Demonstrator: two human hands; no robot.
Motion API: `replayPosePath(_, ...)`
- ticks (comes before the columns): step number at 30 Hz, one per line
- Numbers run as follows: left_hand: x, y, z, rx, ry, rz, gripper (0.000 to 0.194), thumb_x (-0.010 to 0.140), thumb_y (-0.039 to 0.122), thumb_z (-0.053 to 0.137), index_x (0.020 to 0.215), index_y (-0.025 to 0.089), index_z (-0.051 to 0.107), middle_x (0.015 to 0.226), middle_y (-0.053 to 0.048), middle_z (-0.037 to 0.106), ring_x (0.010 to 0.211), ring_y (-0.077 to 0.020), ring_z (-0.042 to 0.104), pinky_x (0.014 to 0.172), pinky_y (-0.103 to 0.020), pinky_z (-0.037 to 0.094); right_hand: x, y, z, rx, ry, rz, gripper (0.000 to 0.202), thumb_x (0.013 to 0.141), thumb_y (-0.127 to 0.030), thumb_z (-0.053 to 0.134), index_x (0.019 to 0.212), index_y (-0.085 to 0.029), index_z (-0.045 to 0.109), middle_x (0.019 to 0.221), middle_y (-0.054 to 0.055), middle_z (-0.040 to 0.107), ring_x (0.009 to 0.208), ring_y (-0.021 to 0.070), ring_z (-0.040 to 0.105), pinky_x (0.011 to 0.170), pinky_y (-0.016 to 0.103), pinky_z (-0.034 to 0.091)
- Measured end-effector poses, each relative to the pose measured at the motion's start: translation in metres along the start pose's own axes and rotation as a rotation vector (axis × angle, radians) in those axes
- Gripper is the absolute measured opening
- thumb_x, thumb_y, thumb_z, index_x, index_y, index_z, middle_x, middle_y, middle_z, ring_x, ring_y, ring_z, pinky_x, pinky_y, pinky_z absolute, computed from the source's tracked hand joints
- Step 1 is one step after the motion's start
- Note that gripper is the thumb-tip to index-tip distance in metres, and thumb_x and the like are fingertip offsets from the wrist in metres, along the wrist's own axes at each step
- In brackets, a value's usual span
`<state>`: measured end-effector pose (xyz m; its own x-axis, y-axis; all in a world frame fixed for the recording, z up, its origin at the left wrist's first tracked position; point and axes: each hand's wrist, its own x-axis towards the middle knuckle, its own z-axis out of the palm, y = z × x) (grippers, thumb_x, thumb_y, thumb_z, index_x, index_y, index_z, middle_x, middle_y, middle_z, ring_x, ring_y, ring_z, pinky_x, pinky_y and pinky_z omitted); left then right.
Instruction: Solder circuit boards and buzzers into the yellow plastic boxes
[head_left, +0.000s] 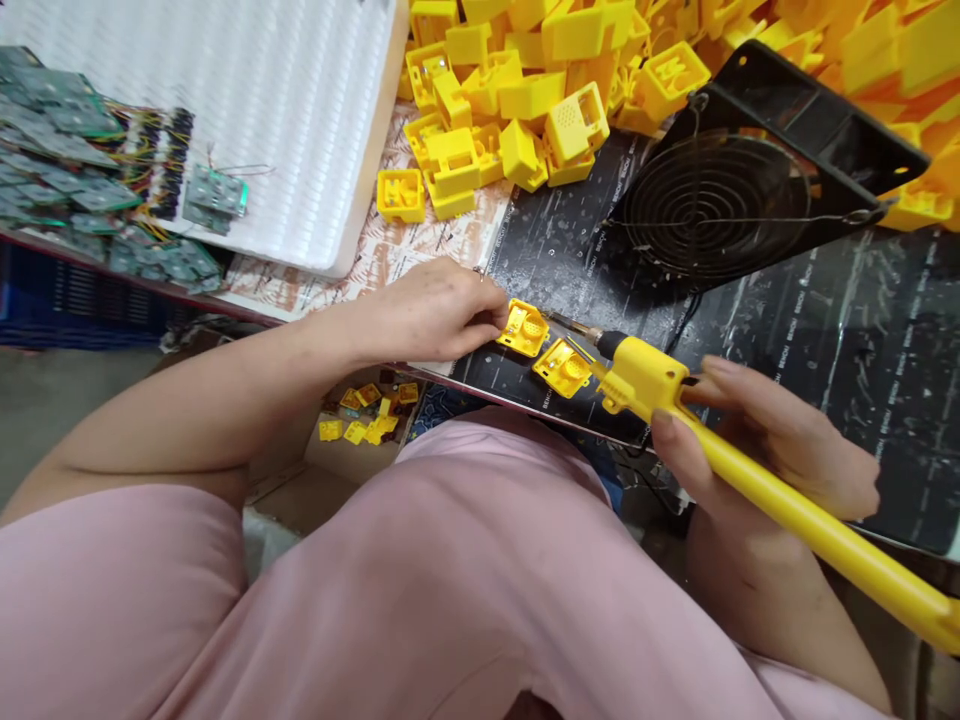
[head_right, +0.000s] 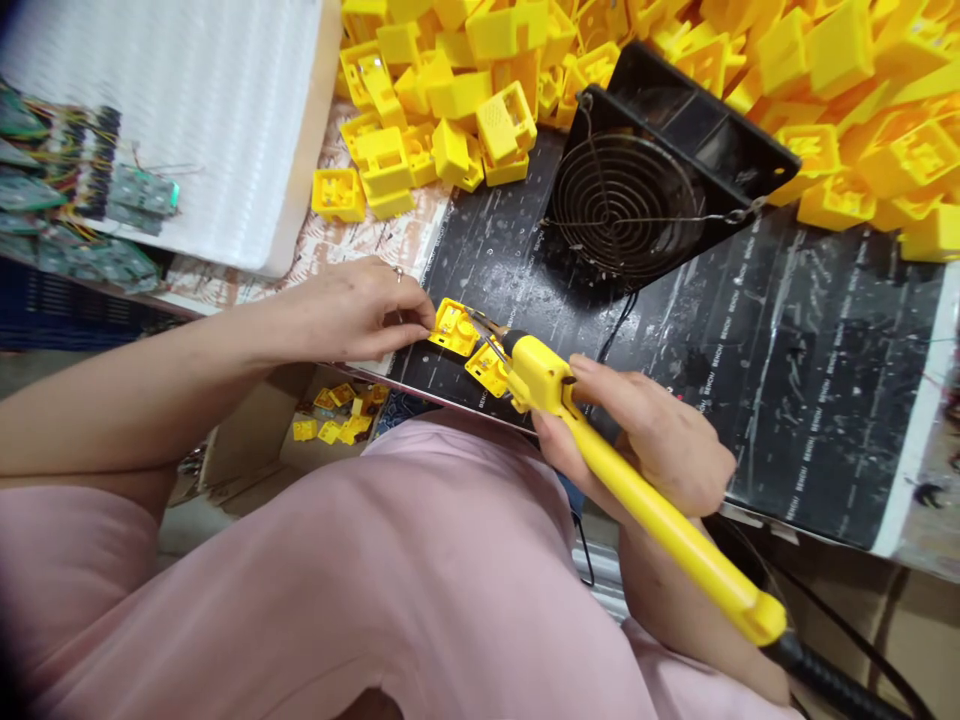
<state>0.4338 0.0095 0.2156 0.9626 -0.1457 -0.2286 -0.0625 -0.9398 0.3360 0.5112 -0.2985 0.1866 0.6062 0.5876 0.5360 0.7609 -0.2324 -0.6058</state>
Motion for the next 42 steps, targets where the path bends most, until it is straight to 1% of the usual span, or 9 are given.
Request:
replayPosePath(4, -0.004, -0.007, 0.004, -0.069, 0.075, 0.052, 0.023, 0.089, 0.026, 0.055, 0.095, 0.022, 0.077, 0.085, -0.001, 0.076, 0.087, -0.0177, 0.070, 0.090, -0.029, 0.049, 0.004, -0.010, 0.013, 0.119, 0.213, -0.068, 0.041, 0.078, -0.015, 0.086, 0.115, -0.029, 0.075, 0.086, -0.001, 0.078, 0.068, 0.0190, 0.073, 0.056, 0.031, 0.061)
replayPosePath(6, -0.003, -0.008, 0.009, -0.081, 0.130, 0.026, 0.024, 0.091, 0.026, 0.054, 0.096, 0.022, 0.077, 0.086, -0.001, 0.076, 0.089, -0.0182, 0.071, 0.096, -0.032, 0.049, 0.005, -0.012, 0.017, 0.165, 0.219, -0.079, 0.038, 0.078, -0.015, 0.087, 0.112, -0.028, 0.075, 0.081, -0.002, 0.077, 0.065, 0.0188, 0.072, 0.054, 0.031, 0.060)
replayPosePath(9, -0.001, -0.006, 0.017, -0.063, 0.203, 0.004, 0.025, 0.094, 0.026, 0.052, 0.099, 0.019, 0.076, 0.091, -0.004, 0.076, 0.092, -0.0209, 0.070, 0.100, -0.038, 0.050, 0.002, -0.011, 0.019, 0.052, 0.218, 0.002, 0.037, 0.080, -0.021, 0.086, 0.116, -0.027, 0.076, 0.089, 0.000, 0.079, 0.064, 0.0180, 0.072, 0.052, 0.030, 0.059)
replayPosePath(12, -0.002, -0.006, 0.020, -0.054, 0.237, 0.021, 0.028, 0.096, 0.028, 0.050, 0.099, 0.017, 0.075, 0.091, -0.007, 0.075, 0.092, -0.0229, 0.070, 0.096, -0.039, 0.051, -0.004, -0.008, 0.016, -0.028, 0.202, 0.024, 0.051, 0.083, -0.024, 0.085, 0.132, -0.029, 0.070, 0.103, 0.002, 0.080, 0.066, 0.0175, 0.073, 0.049, 0.029, 0.057)
replayPosePath(15, -0.006, -0.005, 0.018, -0.073, 0.238, -0.008, 0.027, 0.096, 0.029, 0.051, 0.100, 0.018, 0.075, 0.091, -0.006, 0.076, 0.089, -0.0209, 0.070, 0.089, -0.033, 0.051, -0.007, -0.005, 0.014, -0.042, 0.195, -0.003, 0.055, 0.084, -0.024, 0.084, 0.136, -0.032, 0.068, 0.105, 0.001, 0.080, 0.067, 0.0168, 0.074, 0.047, 0.027, 0.054)
replayPosePath(23, 0.002, 0.002, 0.028, 0.013, 0.320, -0.086, 0.030, 0.093, 0.031, 0.049, 0.099, 0.016, 0.074, 0.088, -0.007, 0.075, 0.081, -0.0206, 0.069, 0.077, -0.032, 0.049, 0.001, -0.010, 0.031, 0.074, 0.239, -0.147, 0.035, 0.081, -0.016, 0.084, 0.112, -0.025, 0.072, 0.085, 0.000, 0.078, 0.063, 0.0168, 0.072, 0.053, 0.028, 0.060)
replayPosePath(30, 0.008, 0.009, 0.029, 0.156, 0.287, -0.089, 0.037, 0.094, 0.030, 0.042, 0.100, 0.015, 0.075, 0.085, -0.010, 0.074, 0.080, -0.0244, 0.070, 0.073, -0.035, 0.048, 0.000, -0.023, 0.035, -0.017, 0.143, -0.098, 0.023, 0.081, -0.016, 0.085, 0.091, -0.024, 0.067, 0.084, -0.001, 0.077, 0.062, 0.0139, 0.071, 0.052, 0.025, 0.059)
replayPosePath(38, 0.011, 0.013, 0.023, 0.265, 0.244, -0.074, 0.037, 0.095, 0.030, 0.042, 0.097, 0.013, 0.075, 0.083, -0.011, 0.073, 0.078, -0.0264, 0.070, 0.072, -0.037, 0.048, 0.018, -0.026, 0.022, -0.090, -0.076, -0.341, 0.027, 0.080, -0.013, 0.086, 0.093, -0.019, 0.063, 0.083, 0.001, 0.075, 0.070, 0.0127, 0.072, 0.063, 0.023, 0.061)
replayPosePath(42, 0.012, 0.014, 0.021, 0.282, 0.221, -0.088, 0.038, 0.094, 0.029, 0.041, 0.096, 0.012, 0.075, 0.083, -0.013, 0.074, 0.078, -0.0285, 0.071, 0.069, -0.038, 0.048, 0.018, -0.023, 0.012, -0.074, -0.090, -0.257, 0.017, 0.087, -0.013, 0.078, 0.095, -0.022, 0.065, 0.086, 0.002, 0.075, 0.071, 0.0139, 0.072, 0.066, 0.025, 0.062)
